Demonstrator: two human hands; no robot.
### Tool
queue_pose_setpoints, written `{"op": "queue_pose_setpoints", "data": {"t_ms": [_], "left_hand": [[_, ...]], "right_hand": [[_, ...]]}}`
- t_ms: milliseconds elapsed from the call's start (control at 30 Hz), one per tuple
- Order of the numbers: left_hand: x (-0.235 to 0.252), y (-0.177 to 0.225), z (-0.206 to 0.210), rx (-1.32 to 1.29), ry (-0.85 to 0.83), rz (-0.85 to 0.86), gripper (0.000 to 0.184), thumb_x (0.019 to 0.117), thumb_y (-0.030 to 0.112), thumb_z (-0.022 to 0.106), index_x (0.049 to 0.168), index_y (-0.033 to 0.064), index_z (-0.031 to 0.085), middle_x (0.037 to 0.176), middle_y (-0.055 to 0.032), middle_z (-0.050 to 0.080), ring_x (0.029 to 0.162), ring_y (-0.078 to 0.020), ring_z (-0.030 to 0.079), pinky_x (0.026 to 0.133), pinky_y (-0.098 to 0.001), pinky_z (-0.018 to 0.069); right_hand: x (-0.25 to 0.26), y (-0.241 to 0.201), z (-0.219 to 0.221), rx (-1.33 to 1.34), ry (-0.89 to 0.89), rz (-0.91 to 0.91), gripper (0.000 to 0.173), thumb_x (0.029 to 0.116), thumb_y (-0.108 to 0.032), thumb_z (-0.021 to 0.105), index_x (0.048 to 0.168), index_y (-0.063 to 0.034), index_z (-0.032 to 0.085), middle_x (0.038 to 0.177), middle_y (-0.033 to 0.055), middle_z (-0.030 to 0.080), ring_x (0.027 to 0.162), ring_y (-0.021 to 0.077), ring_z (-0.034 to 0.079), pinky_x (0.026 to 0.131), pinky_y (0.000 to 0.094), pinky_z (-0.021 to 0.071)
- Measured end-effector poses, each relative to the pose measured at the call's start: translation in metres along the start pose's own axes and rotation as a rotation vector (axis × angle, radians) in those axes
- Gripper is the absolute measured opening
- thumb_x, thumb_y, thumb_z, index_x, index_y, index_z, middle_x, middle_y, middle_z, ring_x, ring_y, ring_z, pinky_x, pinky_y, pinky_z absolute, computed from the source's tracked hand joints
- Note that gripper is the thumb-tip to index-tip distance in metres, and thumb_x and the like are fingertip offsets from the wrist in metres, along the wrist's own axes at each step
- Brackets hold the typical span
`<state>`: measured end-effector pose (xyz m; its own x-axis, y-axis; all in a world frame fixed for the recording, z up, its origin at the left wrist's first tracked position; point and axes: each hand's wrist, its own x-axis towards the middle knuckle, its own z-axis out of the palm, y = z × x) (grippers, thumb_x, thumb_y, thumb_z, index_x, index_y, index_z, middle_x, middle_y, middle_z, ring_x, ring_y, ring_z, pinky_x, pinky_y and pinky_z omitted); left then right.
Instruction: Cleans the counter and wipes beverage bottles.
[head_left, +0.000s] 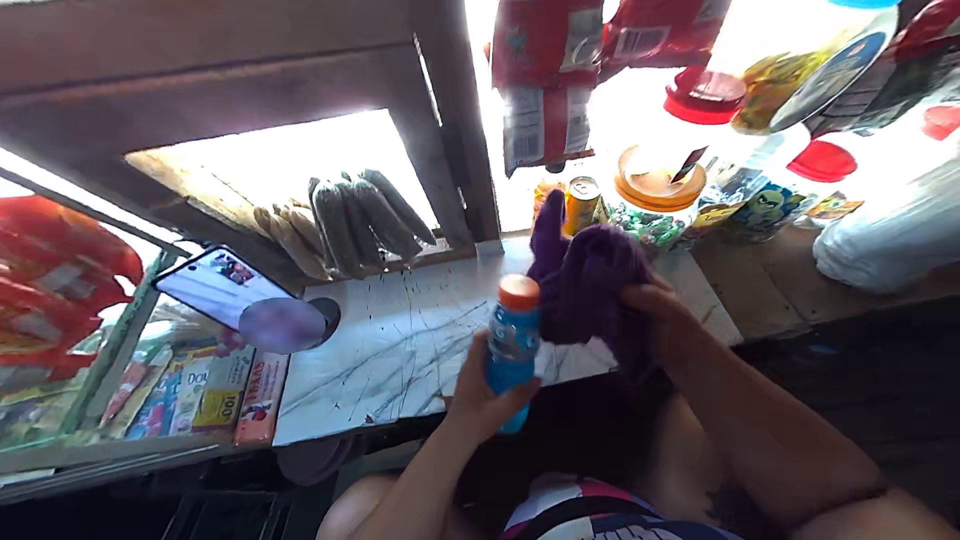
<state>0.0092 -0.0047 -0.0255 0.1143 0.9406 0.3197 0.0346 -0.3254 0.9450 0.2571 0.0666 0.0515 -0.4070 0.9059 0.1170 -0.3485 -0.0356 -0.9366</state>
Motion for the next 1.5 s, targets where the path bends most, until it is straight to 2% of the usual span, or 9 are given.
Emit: {"op": "queue_pose_setpoints", "data": {"t_ms": [167, 300, 467, 633, 833, 967, 1133, 1233, 1500], "left_hand": [[-0.012, -0.006, 0.018, -0.745, -0.569, -0.335, 0.05, 0.0867, 0.03, 0.079, 0.132, 0.0217, 0.061, 0.108, 0.0029, 0.074, 0.093, -0.0084, 0.071, 0.084, -0.0293, 0.0597], [0.006, -0.012, 0.013, -0.871, -0.868, -0.449, 0.043, 0.0874, 0.034, 0.078, 0.126, 0.019, 0.065, 0.1, 0.0009, 0.074, 0.087, -0.0085, 0.071, 0.079, -0.0281, 0.0597], [0.013, -0.01, 0.017, -0.661, -0.643, -0.558, 0.045, 0.0827, 0.033, 0.081, 0.121, 0.0172, 0.063, 0.094, 0.0004, 0.074, 0.082, -0.0122, 0.072, 0.076, -0.0317, 0.0608], [0.019, 0.003, 0.026, -0.492, -0.453, -0.75, 0.071, 0.076, 0.036, 0.085, 0.13, 0.0084, 0.048, 0.092, -0.0035, 0.073, 0.079, -0.0175, 0.073, 0.074, -0.0358, 0.063], [0.0, -0.018, 0.023, -1.024, -0.653, -0.577, 0.055, 0.0913, 0.055, 0.066, 0.135, 0.0217, 0.063, 0.113, -0.0111, 0.073, 0.1, -0.0236, 0.072, 0.086, -0.0401, 0.0605], [-0.017, -0.023, 0.023, -1.187, -0.708, -0.634, 0.058, 0.0905, 0.053, 0.067, 0.136, 0.0191, 0.061, 0.104, -0.0094, 0.073, 0.089, -0.0226, 0.073, 0.077, -0.0406, 0.0618], [-0.003, 0.002, 0.016, -0.613, -0.453, -0.601, 0.048, 0.0894, 0.044, 0.074, 0.127, 0.016, 0.061, 0.094, -0.0074, 0.075, 0.079, -0.0194, 0.074, 0.071, -0.0367, 0.0634], [-0.003, 0.012, 0.021, -0.123, -0.287, -0.544, 0.073, 0.0824, 0.041, 0.079, 0.136, 0.0021, 0.047, 0.1, 0.0003, 0.073, 0.082, -0.0107, 0.073, 0.075, -0.0317, 0.0636], [-0.004, 0.003, 0.005, -0.245, -0.117, -0.352, 0.072, 0.0835, 0.05, 0.079, 0.133, 0.0056, 0.051, 0.097, -0.0045, 0.074, 0.08, -0.0171, 0.074, 0.072, -0.0354, 0.0641]], "right_hand": [[0.016, 0.034, -0.003, 0.035, -0.622, -0.2, 0.079, 0.0842, -0.026, 0.078, 0.153, -0.0158, 0.041, 0.156, 0.0085, 0.047, 0.139, 0.0214, 0.049, 0.115, 0.0399, 0.0426], [0.022, 0.039, -0.008, 0.012, -0.615, -0.243, 0.049, 0.0832, -0.013, 0.08, 0.128, -0.009, 0.06, 0.129, 0.0078, 0.065, 0.126, 0.0188, 0.058, 0.108, 0.0379, 0.0477], [0.018, 0.031, -0.002, -0.218, -0.289, -0.214, 0.032, 0.0867, -0.005, 0.074, 0.117, -0.0014, 0.062, 0.113, -0.0017, 0.067, 0.108, 0.0002, 0.061, 0.098, 0.0214, 0.0514], [0.022, 0.02, 0.001, -0.311, -0.051, 0.038, 0.034, 0.087, -0.002, 0.072, 0.12, 0.0, 0.062, 0.111, 0.0014, 0.068, 0.102, 0.0006, 0.063, 0.093, 0.0209, 0.0536], [0.02, 0.02, 0.0, -0.027, -0.008, -0.015, 0.035, 0.0823, 0.002, 0.072, 0.115, -0.0042, 0.062, 0.103, -0.0024, 0.07, 0.097, 0.0022, 0.066, 0.089, 0.0232, 0.0556], [0.023, 0.023, 0.001, -0.017, -0.037, -0.048, 0.036, 0.082, 0.0, 0.07, 0.116, -0.0016, 0.061, 0.103, -0.001, 0.069, 0.096, 0.002, 0.065, 0.088, 0.0231, 0.0548], [0.027, 0.023, 0.002, -0.258, -0.04, -0.091, 0.036, 0.0852, -0.002, 0.073, 0.119, 0.0025, 0.063, 0.107, 0.0074, 0.069, 0.099, 0.0045, 0.065, 0.091, 0.0241, 0.0543], [0.026, 0.025, 0.005, -0.42, -0.028, -0.185, 0.036, 0.0856, -0.006, 0.076, 0.119, 0.0039, 0.066, 0.109, 0.0121, 0.07, 0.101, 0.0075, 0.066, 0.094, 0.0265, 0.0537], [0.025, 0.011, -0.025, -0.309, 0.409, -0.118, 0.04, 0.0931, -0.016, 0.069, 0.133, -0.0163, 0.061, 0.114, 0.0032, 0.07, 0.096, 0.0141, 0.069, 0.079, 0.0356, 0.0601]]}}
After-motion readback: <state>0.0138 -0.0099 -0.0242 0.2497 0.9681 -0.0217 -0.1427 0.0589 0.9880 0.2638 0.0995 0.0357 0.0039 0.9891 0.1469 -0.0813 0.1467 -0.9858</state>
